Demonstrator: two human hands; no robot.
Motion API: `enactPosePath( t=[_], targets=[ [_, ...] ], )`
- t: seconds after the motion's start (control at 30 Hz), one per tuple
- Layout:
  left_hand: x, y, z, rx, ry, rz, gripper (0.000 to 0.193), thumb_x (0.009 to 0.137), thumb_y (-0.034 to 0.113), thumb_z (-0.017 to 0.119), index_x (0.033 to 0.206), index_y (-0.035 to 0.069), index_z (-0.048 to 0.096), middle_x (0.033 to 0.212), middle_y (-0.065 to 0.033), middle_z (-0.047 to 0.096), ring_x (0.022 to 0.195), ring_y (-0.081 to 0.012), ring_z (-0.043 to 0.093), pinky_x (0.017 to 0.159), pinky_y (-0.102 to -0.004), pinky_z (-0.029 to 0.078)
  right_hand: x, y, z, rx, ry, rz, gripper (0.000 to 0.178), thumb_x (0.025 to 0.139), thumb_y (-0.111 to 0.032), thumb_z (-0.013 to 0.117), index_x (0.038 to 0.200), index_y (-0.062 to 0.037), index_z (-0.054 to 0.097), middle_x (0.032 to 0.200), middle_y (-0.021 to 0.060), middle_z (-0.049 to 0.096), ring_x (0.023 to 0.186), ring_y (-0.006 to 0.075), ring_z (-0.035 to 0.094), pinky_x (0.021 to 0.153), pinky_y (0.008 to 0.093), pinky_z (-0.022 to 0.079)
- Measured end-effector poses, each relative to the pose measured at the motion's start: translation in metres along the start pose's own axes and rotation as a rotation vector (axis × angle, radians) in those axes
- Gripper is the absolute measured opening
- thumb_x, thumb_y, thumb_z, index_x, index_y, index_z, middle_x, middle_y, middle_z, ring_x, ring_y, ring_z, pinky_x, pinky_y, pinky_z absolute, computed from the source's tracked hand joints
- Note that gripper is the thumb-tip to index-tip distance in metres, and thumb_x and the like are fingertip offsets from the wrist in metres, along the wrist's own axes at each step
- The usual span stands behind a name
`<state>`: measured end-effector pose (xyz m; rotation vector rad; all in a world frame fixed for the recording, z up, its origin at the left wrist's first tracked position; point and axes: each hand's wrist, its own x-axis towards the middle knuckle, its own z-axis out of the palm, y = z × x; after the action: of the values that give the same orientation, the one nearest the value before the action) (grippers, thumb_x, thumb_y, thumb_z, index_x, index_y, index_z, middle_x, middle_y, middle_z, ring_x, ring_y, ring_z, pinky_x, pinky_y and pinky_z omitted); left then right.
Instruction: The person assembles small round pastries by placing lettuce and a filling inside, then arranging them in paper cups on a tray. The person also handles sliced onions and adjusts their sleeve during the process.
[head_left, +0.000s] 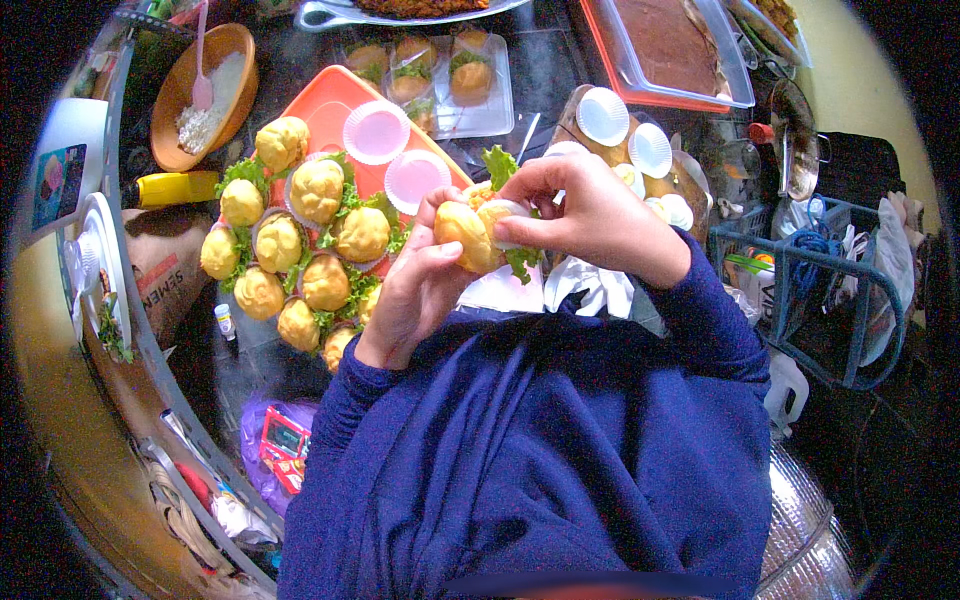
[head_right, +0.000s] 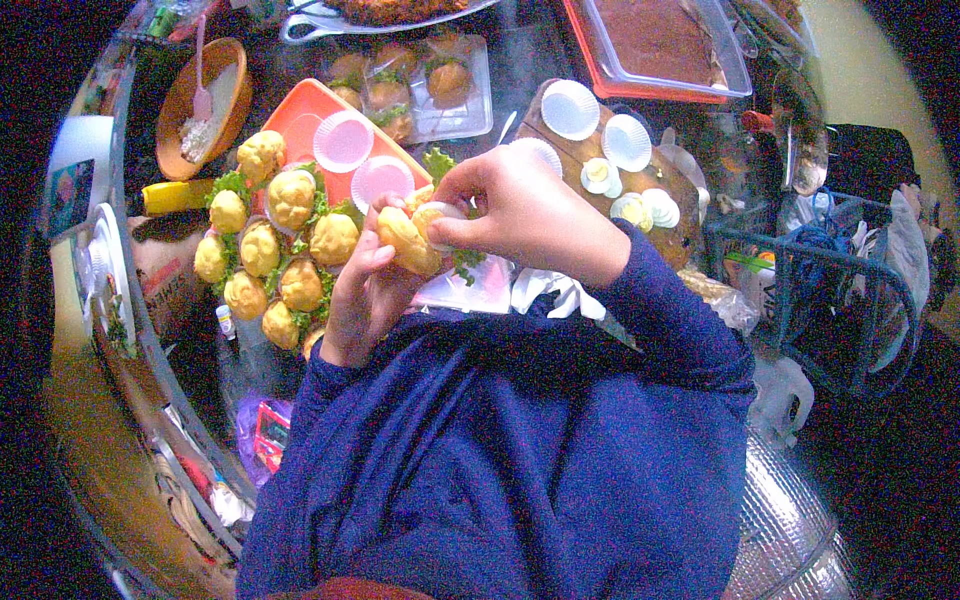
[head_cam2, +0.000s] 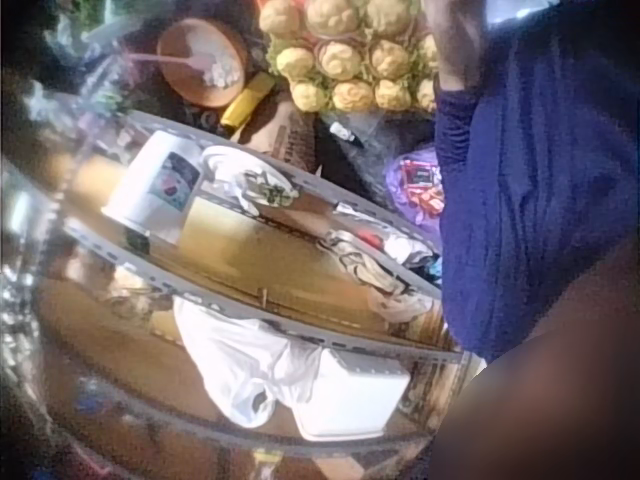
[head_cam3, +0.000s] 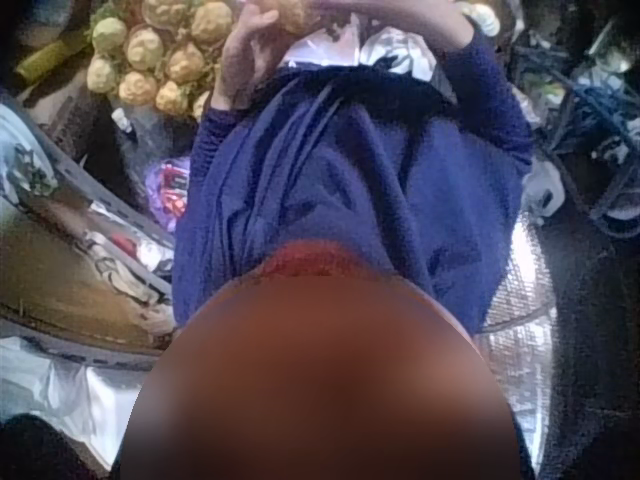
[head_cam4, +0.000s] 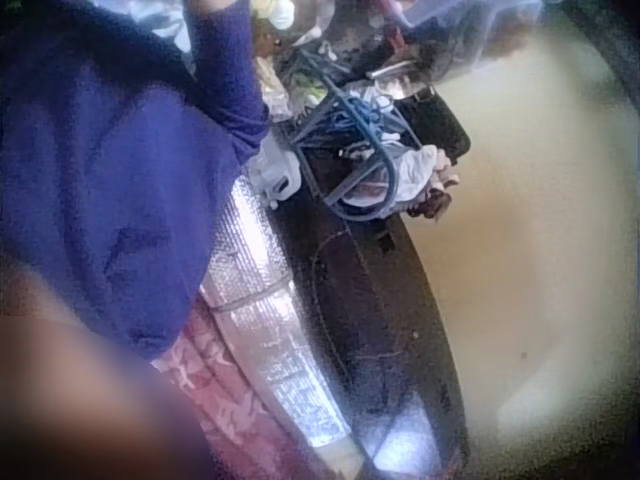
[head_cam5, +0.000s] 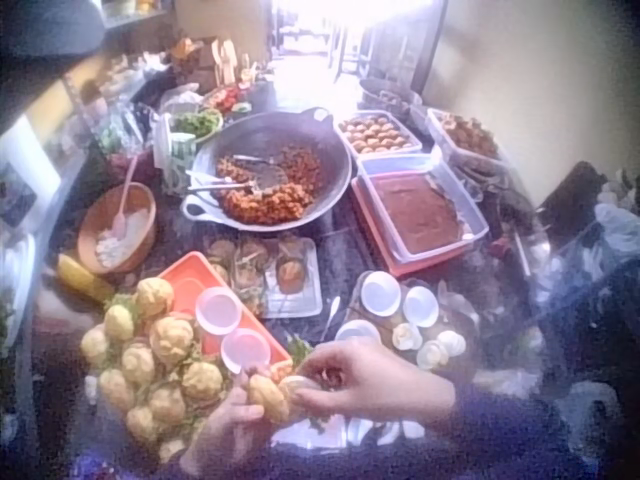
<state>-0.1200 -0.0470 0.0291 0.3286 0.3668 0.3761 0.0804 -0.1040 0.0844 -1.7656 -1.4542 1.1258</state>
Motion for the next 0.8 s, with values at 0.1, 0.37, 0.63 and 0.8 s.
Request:
enactPosePath(
  t=[0.1, 0.37, 0.63, 0.8],
  targets=[
    [-0.001, 0.001, -0.001, 0.031, 0.018, -0.007, 0.051, 0.085, 0.009, 0.058, 0.13, 0.015, 0.034, 0.129, -0.0116, 0.045, 0.121, -0.0244, 0.049, 0.106, -0.0417, 0.041, 0.001, -0.004, 0.002, -0.064, 0.031, -0.024, 0.025, 0.074, -0.023, 0.076, 0.086, -0.0011, 0.072, 0.072, 0.0153, 0.068, 0.063, 0.0225, 0.068, 0.059, 0.0328, 0.052],
    [-0.001, 0.0, 0.0, 0.053, 0.056, -0.006, 0.05, 0.086, 0.012, 0.058, 0.13, 0.015, 0.034, 0.127, -0.0099, 0.045, 0.119, -0.0224, 0.05, 0.101, -0.0401, 0.045, 0.0, -0.007, 0.009, 0.028, 0.086, -0.012, 0.012, 0.083, -0.008, 0.07, 0.093, -0.0011, 0.07, 0.072, 0.0029, 0.063, 0.064, 0.0081, 0.058, 0.059, 0.024, 0.048],
    [0.001, -0.003, -0.003, 0.128, 0.06, 0.015, 0.05, 0.09, 0.018, 0.057, 0.134, 0.015, 0.033, 0.128, -0.0084, 0.045, 0.12, -0.0217, 0.048, 0.099, -0.0395, 0.045, -0.002, -0.008, 0.012, -0.016, 0.116, -0.002, 0.01, 0.086, -0.005, 0.064, 0.093, -0.001, 0.07, 0.073, 0.0038, 0.063, 0.062, 0.0064, 0.057, 0.058, 0.0229, 0.047],
    [0.003, -0.005, -0.003, 0.15, 0.115, 0.025, 0.05, 0.093, 0.022, 0.055, 0.137, 0.016, 0.032, 0.132, -0.009, 0.046, 0.124, -0.0245, 0.048, 0.104, -0.0433, 0.041, -0.008, -0.012, 0.018, 0.076, 0.215, 0.021, 0.013, 0.08, -0.008, 0.065, 0.091, -0.0011, 0.068, 0.076, 0.0138, 0.068, 0.068, 0.0248, 0.068, 0.064, 0.0352, 0.054]
  ],
)
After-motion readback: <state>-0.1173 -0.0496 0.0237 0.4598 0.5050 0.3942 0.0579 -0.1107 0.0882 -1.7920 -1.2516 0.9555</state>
